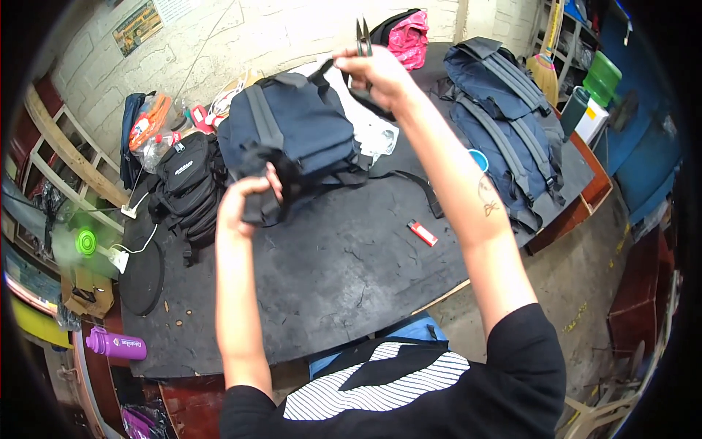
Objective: Adjusting nylon straps on backpacks and sealing fraying ends using a lighter.
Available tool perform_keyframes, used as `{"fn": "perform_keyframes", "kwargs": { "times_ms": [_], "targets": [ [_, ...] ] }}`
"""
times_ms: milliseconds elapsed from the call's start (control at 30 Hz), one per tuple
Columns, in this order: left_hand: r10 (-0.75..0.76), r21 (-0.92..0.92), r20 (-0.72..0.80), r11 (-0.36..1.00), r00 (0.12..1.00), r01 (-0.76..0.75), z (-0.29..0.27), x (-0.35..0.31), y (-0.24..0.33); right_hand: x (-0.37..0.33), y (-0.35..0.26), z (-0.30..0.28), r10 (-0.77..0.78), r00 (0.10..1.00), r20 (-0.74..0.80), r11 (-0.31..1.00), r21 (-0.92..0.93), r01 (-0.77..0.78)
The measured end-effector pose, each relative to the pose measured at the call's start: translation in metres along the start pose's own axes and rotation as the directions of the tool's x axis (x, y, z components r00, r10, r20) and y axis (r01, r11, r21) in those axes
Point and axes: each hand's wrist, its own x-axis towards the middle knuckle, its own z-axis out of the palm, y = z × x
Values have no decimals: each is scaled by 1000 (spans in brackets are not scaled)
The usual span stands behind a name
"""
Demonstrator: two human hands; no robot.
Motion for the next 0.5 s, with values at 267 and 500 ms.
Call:
{"fn": "perform_keyframes", "kwargs": {
  "times_ms": [267,500],
  "targets": [
    [-181,-177,-104,971,978,161,-31,-28,-99,59,-83,31,-133,956,260,927,-310,213],
    [-163,-252,-15,955,986,154,-30,-31,-107,-19,-55,68,-121,984,134,845,-507,173]
  ]
}}
